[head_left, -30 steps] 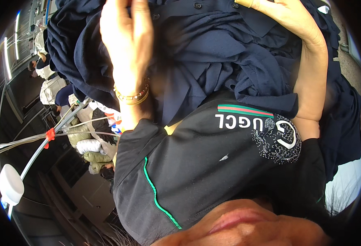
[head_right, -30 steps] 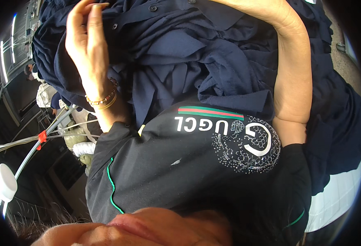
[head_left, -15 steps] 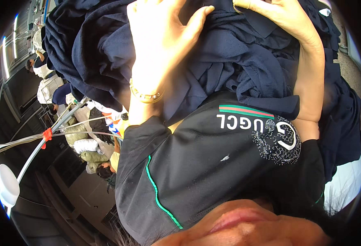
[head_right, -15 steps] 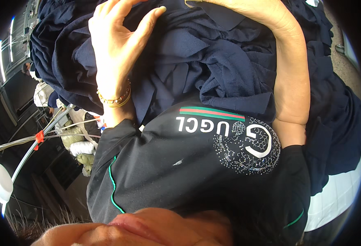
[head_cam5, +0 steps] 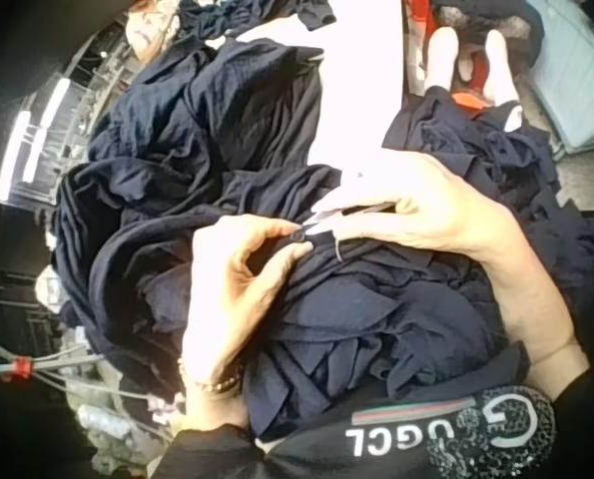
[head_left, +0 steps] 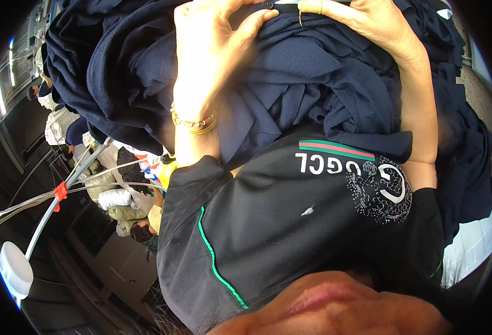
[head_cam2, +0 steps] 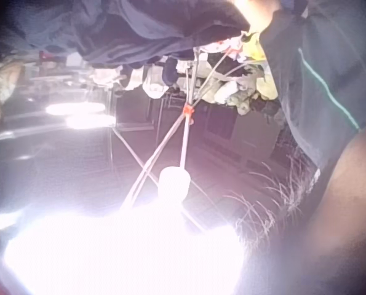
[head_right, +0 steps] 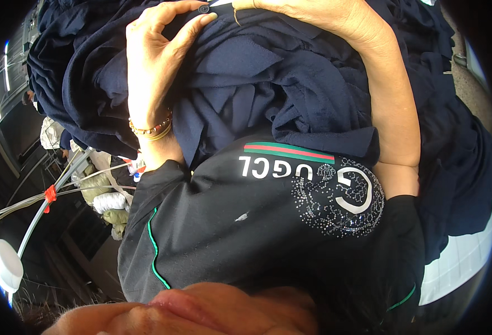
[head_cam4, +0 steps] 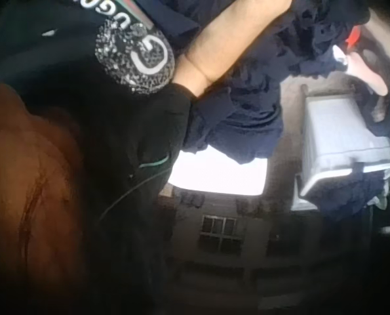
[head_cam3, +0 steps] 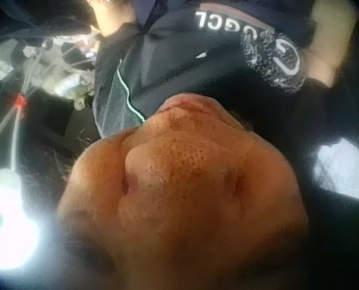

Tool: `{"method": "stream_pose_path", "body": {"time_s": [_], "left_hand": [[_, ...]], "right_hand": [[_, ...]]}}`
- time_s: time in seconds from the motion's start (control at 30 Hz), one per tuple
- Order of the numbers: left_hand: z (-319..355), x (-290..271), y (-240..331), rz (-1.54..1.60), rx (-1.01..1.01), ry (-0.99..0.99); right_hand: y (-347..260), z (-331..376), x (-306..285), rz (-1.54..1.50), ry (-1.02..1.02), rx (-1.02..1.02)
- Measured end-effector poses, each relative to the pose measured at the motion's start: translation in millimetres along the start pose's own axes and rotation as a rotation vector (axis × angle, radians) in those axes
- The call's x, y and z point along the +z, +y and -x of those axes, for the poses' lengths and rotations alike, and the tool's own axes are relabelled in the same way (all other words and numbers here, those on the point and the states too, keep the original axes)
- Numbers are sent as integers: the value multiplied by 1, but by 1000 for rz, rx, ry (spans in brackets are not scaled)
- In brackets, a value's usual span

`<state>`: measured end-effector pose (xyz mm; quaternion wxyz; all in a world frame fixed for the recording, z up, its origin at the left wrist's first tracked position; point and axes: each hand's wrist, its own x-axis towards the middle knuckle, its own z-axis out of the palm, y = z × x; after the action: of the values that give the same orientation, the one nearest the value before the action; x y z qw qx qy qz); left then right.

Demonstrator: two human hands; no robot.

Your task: Trimming loose threads from navy blue shirts using a thread snip.

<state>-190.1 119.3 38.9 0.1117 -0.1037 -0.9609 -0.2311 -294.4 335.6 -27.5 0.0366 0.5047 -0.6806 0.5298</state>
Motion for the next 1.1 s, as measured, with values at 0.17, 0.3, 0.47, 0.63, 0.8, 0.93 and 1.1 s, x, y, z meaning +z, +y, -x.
{"method": "stream_pose_path", "body": {"time_s": [0.17, 0.3, 0.47, 0.63, 0.8, 0.93, 1.1], "left_hand": [[0, -4, 6, 136, -68, 3], [0, -3, 4, 86, -15, 18], [0, 0, 1, 121, -2, 19], [1, -2, 2, 153, -41, 12], [1, -2, 4, 52, 11, 26], [1, -3, 4, 103, -23, 2], [-1, -3, 11, 159, -92, -24]], "right_hand": [[-4, -2, 1, 51, -21, 9], [-3, -1, 3, 44, 4, 14], [0, 0, 2, 23, 10, -23], [-3, -1, 1, 99, -24, -18], [0, -2, 0, 103, -27, -50], [-5, -1, 4, 46, -20, 16], [-17, -5, -4, 104, -96, 82]]}}
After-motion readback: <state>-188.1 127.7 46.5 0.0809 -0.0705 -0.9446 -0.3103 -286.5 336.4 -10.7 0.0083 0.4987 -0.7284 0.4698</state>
